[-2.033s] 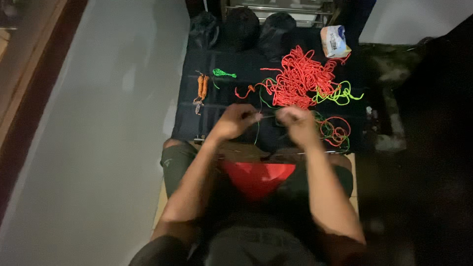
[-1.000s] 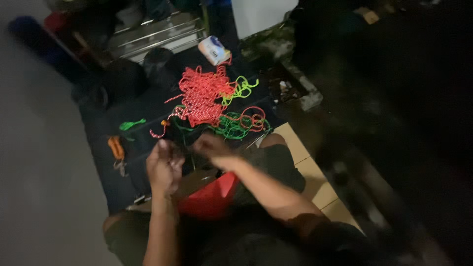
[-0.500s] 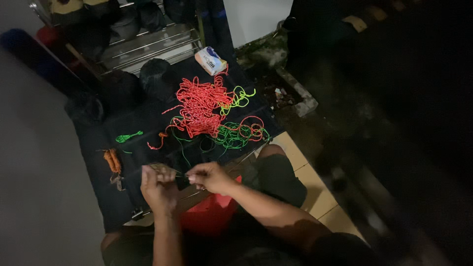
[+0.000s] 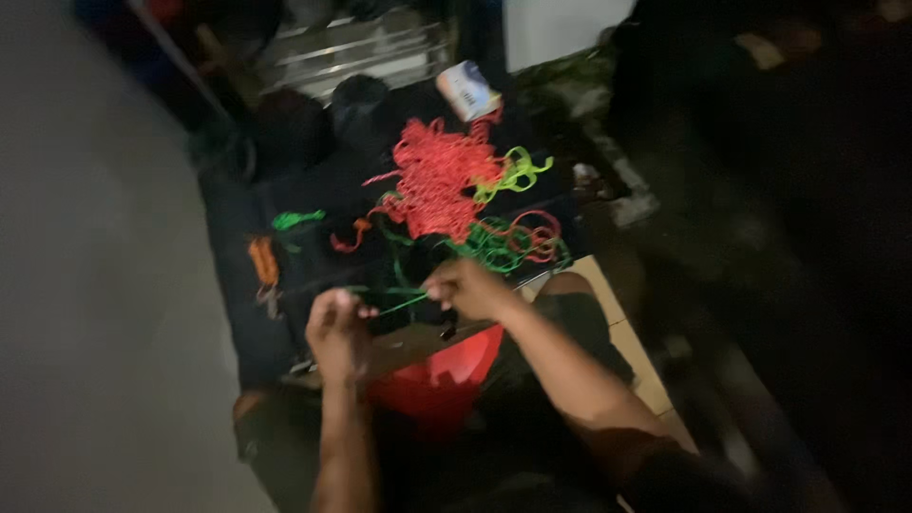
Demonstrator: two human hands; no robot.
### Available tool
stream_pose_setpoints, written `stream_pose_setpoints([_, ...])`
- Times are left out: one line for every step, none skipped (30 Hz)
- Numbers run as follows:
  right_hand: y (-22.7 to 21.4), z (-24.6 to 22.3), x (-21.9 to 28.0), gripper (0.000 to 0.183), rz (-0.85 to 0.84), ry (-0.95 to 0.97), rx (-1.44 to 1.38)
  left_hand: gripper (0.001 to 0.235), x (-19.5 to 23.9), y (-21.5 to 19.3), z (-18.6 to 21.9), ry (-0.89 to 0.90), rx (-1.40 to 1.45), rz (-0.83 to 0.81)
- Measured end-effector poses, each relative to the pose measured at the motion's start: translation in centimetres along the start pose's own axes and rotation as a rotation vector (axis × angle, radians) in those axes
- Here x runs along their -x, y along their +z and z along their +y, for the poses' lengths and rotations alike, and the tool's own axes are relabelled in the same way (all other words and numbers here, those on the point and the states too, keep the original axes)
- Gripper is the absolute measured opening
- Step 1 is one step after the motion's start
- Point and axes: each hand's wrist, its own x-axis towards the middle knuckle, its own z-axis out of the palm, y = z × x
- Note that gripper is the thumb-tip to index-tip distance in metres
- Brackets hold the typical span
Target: The person sits and ties knots in a green cord using both hands. The cord is manipulated into loops and tightened repeatedly. Other colored cords and a small orange object remain on the black surface nearby.
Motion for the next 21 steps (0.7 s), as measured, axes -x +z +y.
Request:
stream_pose_setpoints([-0.2, -0.4, 0.1, 0.006, -0.029, 0.004, -0.014, 0.001, -0.1, 0.2, 0.2, 0.009, -0.009, 0.029])
stream_pose_setpoints([-0.2, -0.8, 0.1, 0.01, 0.0, 0.101, -0.056, 0.003, 0.0, 0.1, 0.6, -0.009, -0.083, 0.038])
stream_pose_setpoints([-0.1, -1.2, 0.0, 0.017, 0.027, 0.201, -0.094, 0.005, 0.0, 0.0, 1.0, -0.029, -0.156, 0.047])
stream_pose_setpoints([-0.3, -2.0, -0.1, 0.017, -0.013, 0.207, -0.108, 0.005, 0.1, -0.4, 0.8, -0.019, -0.167, 0.087])
stream_pose_setpoints([-0.6, -2.9, -0.3, 0.014, -0.039, 0.171, 0.05, 0.003, 0.1, -0.6, 0.7, -0.025, -0.172, 0.1])
stream_pose_setpoints([-1.5, -3.9, -0.9, 0.012, -0.053, 0.122, 0.215, 0.001, -0.4, -0.3, 0.4, -0.029, -0.171, 0.098])
stream_pose_setpoints([-1.6, -4.6, -1.2, 0.012, -0.081, 0.116, 0.206, 0.001, -0.3, -0.5, 0.7, -0.016, -0.175, 0.125])
stream_pose_setpoints([-2.0, -5.2, -1.4, 0.01, -0.08, 0.135, 0.257, 0.003, -0.4, -0.5, 0.8, -0.044, -0.182, 0.103])
stream_pose_setpoints([-2.4, -5.8, -1.5, 0.01, -0.078, 0.153, 0.307, 0.006, -0.4, -0.5, 0.9, -0.073, -0.188, 0.081])
stream_pose_setpoints([-2.0, -6.6, -1.8, 0.01, -0.085, 0.15, 0.306, 0.006, -0.1, 0.4, 1.6, -0.068, -0.188, 0.087])
stream_pose_setpoints([-1.7, -7.4, -2.0, 0.008, -0.117, 0.166, 0.366, 0.006, 0.2, 1.3, 2.2, -0.089, -0.098, 0.074])
stream_pose_setpoints([-1.5, -8.1, -1.9, 0.006, -0.147, 0.187, 0.425, 0.007, 0.7, 2.1, 2.7, -0.116, -0.008, 0.059])
stream_pose_setpoints([-1.1, -7.8, -1.8, 0.006, -0.152, 0.19, 0.424, 0.007, 0.5, 1.8, 2.1, -0.118, -0.008, 0.065])
stream_pose_setpoints([-0.7, -7.6, -1.8, 0.004, -0.16, 0.164, 0.322, 0.01, 0.1, 1.4, 1.6, -0.133, 0.14, 0.068])
stream_pose_setpoints([-0.2, -7.5, -1.8, 0.005, -0.168, 0.138, 0.221, 0.013, -0.2, 1.0, 1.1, -0.146, 0.289, 0.071])
stream_pose_setpoints([0.1, -6.8, -1.7, 0.005, -0.171, 0.135, 0.222, 0.013, -0.2, 1.9, 1.8, -0.142, 0.29, 0.073])
stream_pose_setpoints([0.5, -6.1, -1.5, 0.001, -0.152, 0.119, 0.184, 0.018, -0.1, 2.8, 2.5, -0.201, 0.42, 0.048])
stream_pose_setpoints([1.0, -5.4, -1.3, 0.003, -0.137, 0.106, 0.143, 0.023, 0.2, 3.5, 3.2, -0.259, 0.549, 0.028])
stream_pose_setpoints([1.4, -4.9, -1.0, 0.003, -0.145, 0.107, 0.142, 0.023, 0.0, 2.8, 2.6, -0.254, 0.549, 0.036])
stream_pose_setpoints([1.7, -4.4, -0.6, 0.002, -0.103, 0.124, 0.064, 0.023, -0.4, 2.3, 2.0, -0.28, 0.623, 0.047])
stream_pose_setpoints([2.1, -3.8, -0.3, 0.002, -0.061, 0.142, -0.013, 0.024, -0.7, 1.7, 1.3, -0.305, 0.697, 0.058])
